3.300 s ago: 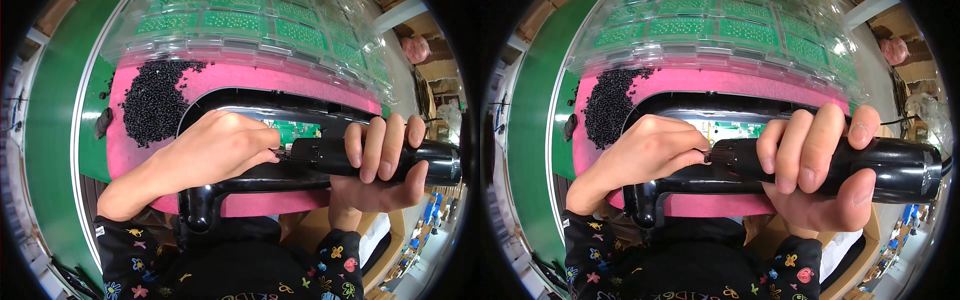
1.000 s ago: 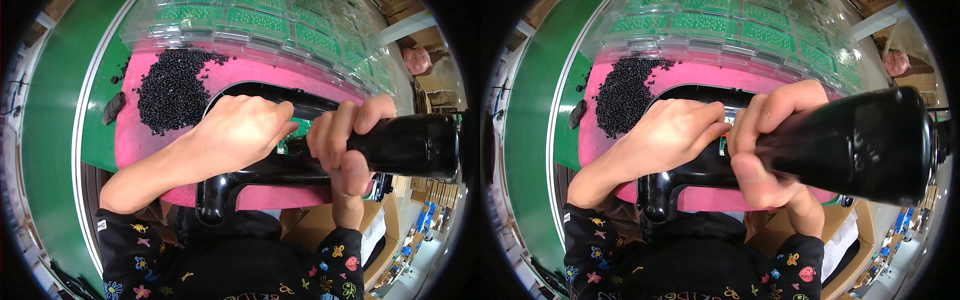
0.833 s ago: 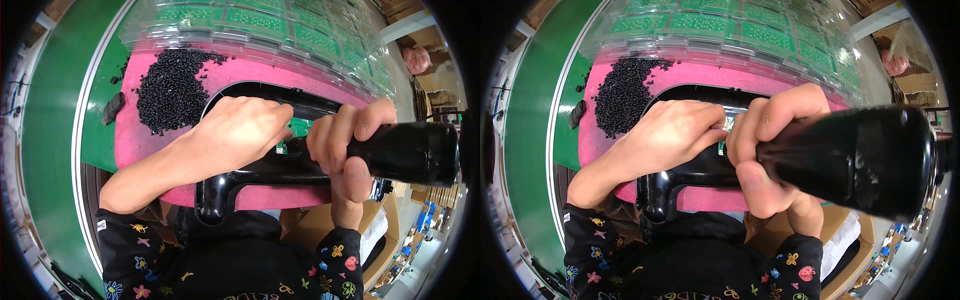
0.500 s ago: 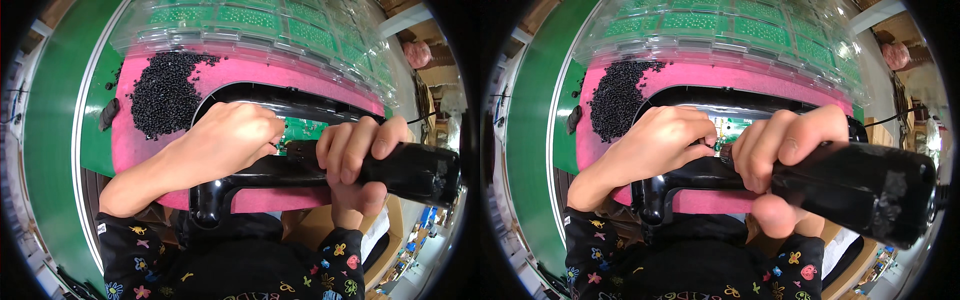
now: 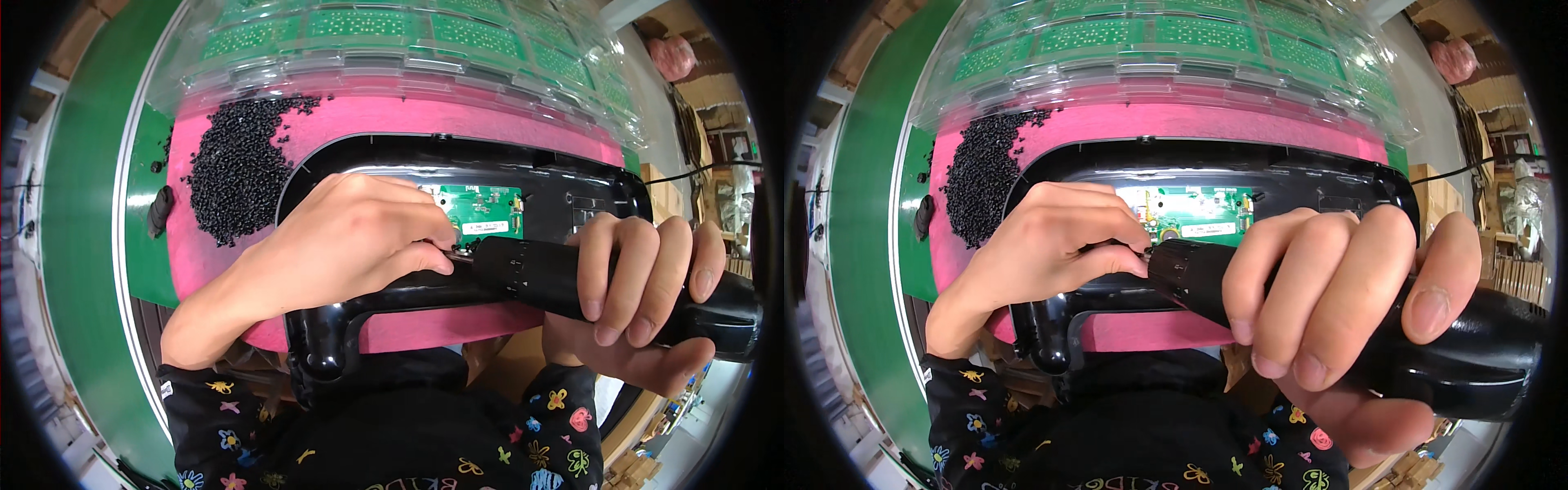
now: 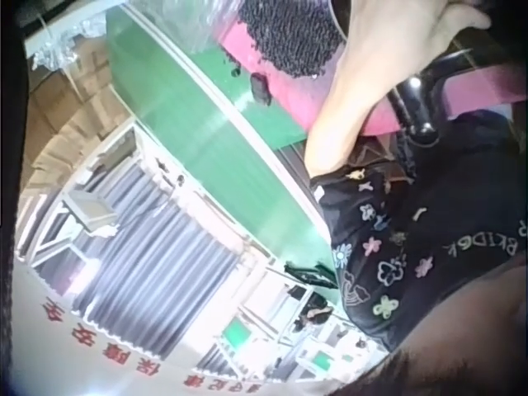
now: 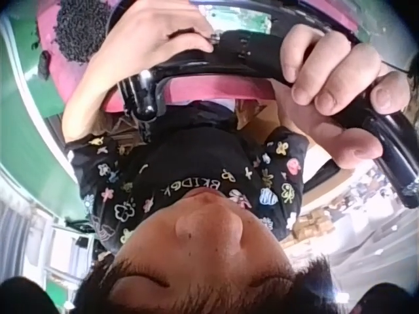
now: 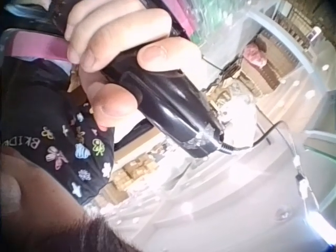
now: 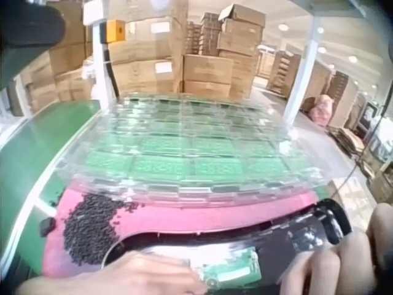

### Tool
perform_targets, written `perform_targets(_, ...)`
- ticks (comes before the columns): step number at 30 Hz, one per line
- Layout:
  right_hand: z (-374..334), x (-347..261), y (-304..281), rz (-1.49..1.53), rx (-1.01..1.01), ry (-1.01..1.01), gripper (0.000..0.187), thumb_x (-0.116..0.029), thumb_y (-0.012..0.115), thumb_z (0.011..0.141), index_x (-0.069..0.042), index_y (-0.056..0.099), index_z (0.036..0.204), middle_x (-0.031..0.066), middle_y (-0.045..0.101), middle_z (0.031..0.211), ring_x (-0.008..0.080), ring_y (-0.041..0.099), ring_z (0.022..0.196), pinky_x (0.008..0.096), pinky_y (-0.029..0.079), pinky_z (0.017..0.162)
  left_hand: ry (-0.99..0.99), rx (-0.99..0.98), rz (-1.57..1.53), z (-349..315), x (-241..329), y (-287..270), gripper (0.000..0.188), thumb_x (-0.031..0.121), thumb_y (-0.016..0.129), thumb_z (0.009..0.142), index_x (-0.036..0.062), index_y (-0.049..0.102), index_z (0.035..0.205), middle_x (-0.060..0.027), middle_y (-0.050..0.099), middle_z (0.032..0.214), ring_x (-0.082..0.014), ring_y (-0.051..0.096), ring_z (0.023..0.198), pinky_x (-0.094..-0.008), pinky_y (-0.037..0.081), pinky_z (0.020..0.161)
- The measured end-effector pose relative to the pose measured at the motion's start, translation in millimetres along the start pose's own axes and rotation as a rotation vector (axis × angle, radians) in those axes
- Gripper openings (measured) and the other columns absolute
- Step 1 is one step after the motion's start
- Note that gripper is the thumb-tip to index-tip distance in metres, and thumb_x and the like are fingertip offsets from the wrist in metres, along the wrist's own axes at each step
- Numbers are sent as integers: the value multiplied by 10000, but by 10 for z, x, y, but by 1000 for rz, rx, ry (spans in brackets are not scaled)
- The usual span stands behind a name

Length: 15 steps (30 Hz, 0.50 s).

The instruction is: Assembling electronic components by inserting a PCB into a plastic housing and securing it with an electric screwdriver.

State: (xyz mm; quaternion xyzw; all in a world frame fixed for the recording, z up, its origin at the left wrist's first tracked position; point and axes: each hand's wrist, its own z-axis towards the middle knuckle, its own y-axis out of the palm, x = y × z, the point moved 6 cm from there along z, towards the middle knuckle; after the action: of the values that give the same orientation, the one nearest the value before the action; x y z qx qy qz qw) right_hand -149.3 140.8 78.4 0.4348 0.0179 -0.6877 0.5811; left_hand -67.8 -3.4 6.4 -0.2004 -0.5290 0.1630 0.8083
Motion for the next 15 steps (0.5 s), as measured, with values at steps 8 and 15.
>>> perform_targets(8,183,-286,-166,-322,-9,-20,452,-208,694,838,-71,429,1178,41,526,1022,120,520,601,277,425,532,-142,-101,277,11,0,64,496,175,837,686,60,637,1126,-73,625,1115,-302,636,1004,-390,547,805)
perform_targets(15,175,-353,-327,-396,-36,75,379,-314,578,910,-79,442,1174,7,535,795,140,475,485,280,372,484,-114,-130,287,-4,12,83,413,138,806,722,47,629,1085,-88,619,1089,-311,638,988,-393,544,807)
